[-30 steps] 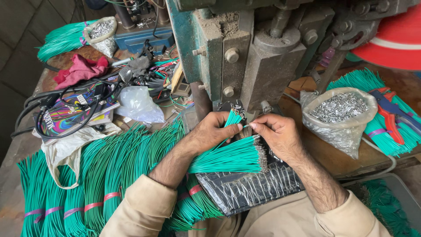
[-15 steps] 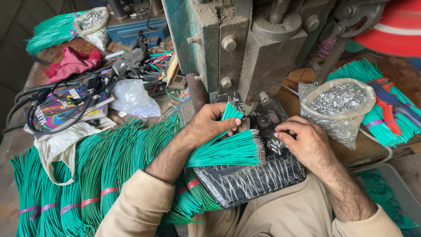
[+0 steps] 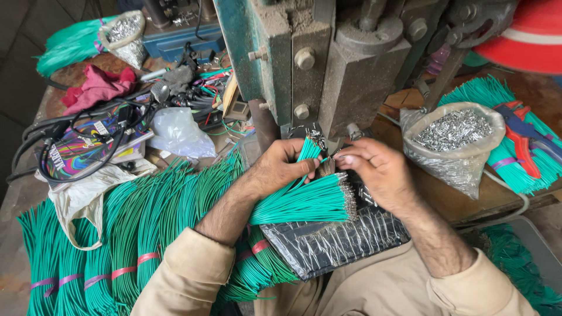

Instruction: The person crimps metal terminal connectors onto the ends of green insulated wires using a bench-mounted press machine. They insert a wire end with a terminal into the press die, operate the press to crimp it, then move the finished wire aside and take the next wire, repeating the cycle.

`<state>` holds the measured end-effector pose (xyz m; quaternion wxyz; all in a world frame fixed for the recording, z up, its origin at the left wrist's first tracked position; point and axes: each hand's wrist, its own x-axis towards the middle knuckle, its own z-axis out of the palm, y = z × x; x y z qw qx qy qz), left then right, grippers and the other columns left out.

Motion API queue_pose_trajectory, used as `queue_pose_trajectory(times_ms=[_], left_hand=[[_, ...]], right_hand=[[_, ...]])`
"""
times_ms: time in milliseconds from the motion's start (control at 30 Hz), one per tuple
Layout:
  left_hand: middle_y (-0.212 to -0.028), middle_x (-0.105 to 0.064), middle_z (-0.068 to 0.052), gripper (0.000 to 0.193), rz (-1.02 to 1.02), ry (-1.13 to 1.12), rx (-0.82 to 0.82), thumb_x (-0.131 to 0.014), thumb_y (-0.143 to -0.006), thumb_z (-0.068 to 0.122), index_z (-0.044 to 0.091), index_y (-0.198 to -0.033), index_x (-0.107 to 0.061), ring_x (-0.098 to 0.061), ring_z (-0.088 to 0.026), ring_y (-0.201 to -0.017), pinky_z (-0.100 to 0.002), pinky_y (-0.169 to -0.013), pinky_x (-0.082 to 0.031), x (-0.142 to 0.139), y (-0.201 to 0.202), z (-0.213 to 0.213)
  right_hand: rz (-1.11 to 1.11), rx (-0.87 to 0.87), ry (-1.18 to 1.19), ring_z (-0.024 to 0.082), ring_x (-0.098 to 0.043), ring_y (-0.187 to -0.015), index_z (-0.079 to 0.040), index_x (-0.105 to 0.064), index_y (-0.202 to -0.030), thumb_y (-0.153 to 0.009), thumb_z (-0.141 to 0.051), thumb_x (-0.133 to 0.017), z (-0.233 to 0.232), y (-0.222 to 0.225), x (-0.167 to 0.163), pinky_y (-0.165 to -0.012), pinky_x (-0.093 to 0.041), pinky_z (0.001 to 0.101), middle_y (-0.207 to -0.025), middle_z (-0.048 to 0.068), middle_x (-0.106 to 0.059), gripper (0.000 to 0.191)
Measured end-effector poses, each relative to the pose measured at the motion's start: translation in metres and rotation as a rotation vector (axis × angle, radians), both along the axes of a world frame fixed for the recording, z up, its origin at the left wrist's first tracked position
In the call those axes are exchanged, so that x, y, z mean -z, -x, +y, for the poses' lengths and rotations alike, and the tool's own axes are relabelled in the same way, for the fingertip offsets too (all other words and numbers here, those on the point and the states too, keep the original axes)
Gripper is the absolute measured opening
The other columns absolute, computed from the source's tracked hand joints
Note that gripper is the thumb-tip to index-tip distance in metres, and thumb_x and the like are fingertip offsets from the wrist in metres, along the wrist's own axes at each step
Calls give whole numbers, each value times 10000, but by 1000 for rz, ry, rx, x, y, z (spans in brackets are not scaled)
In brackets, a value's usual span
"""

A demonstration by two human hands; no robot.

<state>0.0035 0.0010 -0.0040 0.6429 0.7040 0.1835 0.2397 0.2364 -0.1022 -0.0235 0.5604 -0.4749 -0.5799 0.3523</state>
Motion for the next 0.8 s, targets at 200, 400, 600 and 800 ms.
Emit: queue_pose_trajectory(times_ms=[200, 400, 600, 800], left_hand=[[-789, -674, 7, 124, -20, 5, -6, -652, -977, 130, 16, -1012, -684, -622, -63, -720, -246, -671, -525, -4, 0, -1], [-779, -679, 13, 129, 32, -24, -17, -659, -978, 145, 23, -990, -699, -620, -60, -709, -245, -660, -525, -5, 0, -2], [-778, -662, 27, 117, 33, -24, -22, -651, -976, 147, 36, -996, -679, -602, -51, -710, -238, -648, -503, -2, 1, -1], [-894, -658, 38, 168, -13, -61, 23, -732, -960, 169, 49, -1059, -669, -586, -35, -828, -231, -736, -513, 3, 3, -1]], right_hand=[[-107, 22, 62, 91, -696, -883, 33, -723, -1046, -971, -86, -687, 11, 7, -2, -805, -575, 248, -942, 60, -772, 146], [-202, 55, 56, 61, -681, -859, 3, -751, -1028, -956, -99, -707, 13, 3, 3, -775, -562, 227, -916, 36, -775, 132], [-166, 63, 74, 70, -685, -853, 28, -753, -1021, -952, -80, -725, 14, 3, 6, -749, -565, 231, -918, 62, -785, 132], [-23, -40, 51, 120, -728, -887, 31, -746, -1090, -941, -49, -701, -5, -9, 10, -787, -609, 264, -986, 107, -779, 175]])
